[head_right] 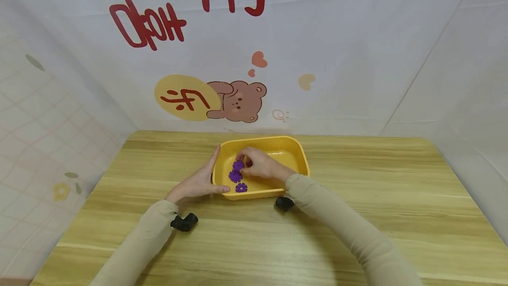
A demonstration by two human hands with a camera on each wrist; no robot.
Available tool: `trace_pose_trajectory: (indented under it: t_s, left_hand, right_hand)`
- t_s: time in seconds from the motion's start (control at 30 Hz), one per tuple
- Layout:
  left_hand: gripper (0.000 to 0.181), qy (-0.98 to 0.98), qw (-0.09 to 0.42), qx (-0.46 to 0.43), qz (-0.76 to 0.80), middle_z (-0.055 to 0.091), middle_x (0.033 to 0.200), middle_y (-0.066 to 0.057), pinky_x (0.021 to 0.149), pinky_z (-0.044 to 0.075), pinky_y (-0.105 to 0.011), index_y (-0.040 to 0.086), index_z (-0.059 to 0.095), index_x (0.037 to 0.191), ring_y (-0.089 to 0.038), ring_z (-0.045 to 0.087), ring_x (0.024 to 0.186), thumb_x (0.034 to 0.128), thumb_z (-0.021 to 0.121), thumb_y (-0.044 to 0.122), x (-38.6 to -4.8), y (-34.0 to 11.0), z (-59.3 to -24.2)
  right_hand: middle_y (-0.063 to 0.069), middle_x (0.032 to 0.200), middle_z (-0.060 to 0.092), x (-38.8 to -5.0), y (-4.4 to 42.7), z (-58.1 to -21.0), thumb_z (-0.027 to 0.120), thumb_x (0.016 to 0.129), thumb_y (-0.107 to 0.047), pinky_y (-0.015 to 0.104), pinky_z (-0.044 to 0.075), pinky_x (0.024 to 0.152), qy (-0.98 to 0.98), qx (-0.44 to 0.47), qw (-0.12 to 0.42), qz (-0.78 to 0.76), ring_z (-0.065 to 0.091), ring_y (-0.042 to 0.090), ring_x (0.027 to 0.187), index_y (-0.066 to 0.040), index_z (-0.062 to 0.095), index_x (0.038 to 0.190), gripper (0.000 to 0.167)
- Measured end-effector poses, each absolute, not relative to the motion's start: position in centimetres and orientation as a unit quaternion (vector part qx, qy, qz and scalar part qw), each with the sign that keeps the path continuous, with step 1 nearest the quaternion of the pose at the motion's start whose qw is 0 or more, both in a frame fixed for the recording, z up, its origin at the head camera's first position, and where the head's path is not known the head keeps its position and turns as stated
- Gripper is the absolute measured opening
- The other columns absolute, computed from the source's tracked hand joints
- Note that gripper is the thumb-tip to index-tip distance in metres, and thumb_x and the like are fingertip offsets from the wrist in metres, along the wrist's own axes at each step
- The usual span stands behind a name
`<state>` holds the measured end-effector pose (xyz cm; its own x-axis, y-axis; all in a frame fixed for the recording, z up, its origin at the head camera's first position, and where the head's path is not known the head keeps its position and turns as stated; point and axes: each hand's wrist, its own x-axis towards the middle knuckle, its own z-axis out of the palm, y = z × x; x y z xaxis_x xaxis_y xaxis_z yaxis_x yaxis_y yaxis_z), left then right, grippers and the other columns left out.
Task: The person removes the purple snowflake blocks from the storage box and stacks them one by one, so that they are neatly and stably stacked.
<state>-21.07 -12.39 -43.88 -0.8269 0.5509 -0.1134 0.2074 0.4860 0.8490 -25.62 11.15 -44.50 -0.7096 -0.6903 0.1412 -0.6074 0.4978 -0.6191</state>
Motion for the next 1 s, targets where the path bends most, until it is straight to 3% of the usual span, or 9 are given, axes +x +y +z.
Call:
trace_pose_trajectory:
  t_s: [0.17, 0.37, 0.53, 0.77, 1.0]
  left_hand:
    - [0.123, 0.839, 0.193, 0.222, 0.458, -0.009, 0.16, -0.005, 0.115, 0.014, -0.036, 0.023, -0.021, 0.152, -0.022, 0.015, 0.143, 0.0806, 0.08, 0.026, -21.1, -12.4, -43.9]
    - [0.124, 0.834, 0.194, 0.222, 0.466, -0.01, 0.16, -0.004, 0.115, 0.015, -0.036, 0.023, -0.02, 0.152, -0.022, 0.017, 0.143, 0.0799, 0.081, 0.027, -21.0, -12.4, -43.8]
    - [0.126, 0.836, 0.192, 0.225, 0.462, -0.01, 0.16, -0.005, 0.115, 0.014, -0.036, 0.023, -0.02, 0.152, -0.022, 0.014, 0.144, 0.0785, 0.082, 0.032, -21.0, -12.5, -43.8]
    - [0.126, 0.833, 0.194, 0.222, 0.468, -0.011, 0.16, -0.007, 0.115, 0.016, -0.038, 0.023, -0.021, 0.152, -0.025, 0.014, 0.144, 0.0791, 0.082, 0.029, -21.0, -12.5, -43.9]
    - [0.127, 0.837, 0.193, 0.221, 0.462, -0.01, 0.16, -0.005, 0.115, 0.015, -0.036, 0.023, -0.02, 0.152, -0.023, 0.014, 0.144, 0.0775, 0.082, 0.033, -21.1, -12.4, -43.9]
  right_hand:
    - [0.008, 0.099, 0.063, -25.4, 11.3, -43.9, 0.075, 0.083, -0.006, 0.032, 0.051, 0.071, 0.851, -0.367, 0.059, -0.371, 0.057, 0.029, 0.083, 0.001, 0.062, 0.11, 0.03]
    - [0.006, 0.098, 0.063, -25.1, 11.5, -43.4, 0.075, 0.084, -0.007, 0.026, 0.052, 0.057, 0.844, -0.342, 0.066, -0.407, 0.057, 0.024, 0.078, -0.001, 0.063, 0.112, 0.031]
    - [0.004, 0.103, 0.064, -24.8, 12.0, -42.9, 0.074, 0.085, -0.009, 0.03, 0.053, 0.067, 0.844, -0.325, 0.059, -0.423, 0.056, 0.021, 0.084, -0.003, 0.064, 0.115, 0.032]
    - [0.004, 0.108, 0.065, -24.3, 12.8, -42.2, 0.074, 0.085, -0.008, 0.044, 0.052, 0.079, 0.842, -0.309, 0.049, -0.44, 0.056, 0.027, 0.092, -0.004, 0.065, 0.116, 0.033]
    - [-0.001, 0.106, 0.065, -23.8, 14.1, -41.8, 0.074, 0.085, -0.014, 0.04, 0.051, 0.081, 0.845, -0.297, 0.037, -0.444, 0.056, 0.029, 0.096, -0.008, 0.065, 0.117, 0.033]
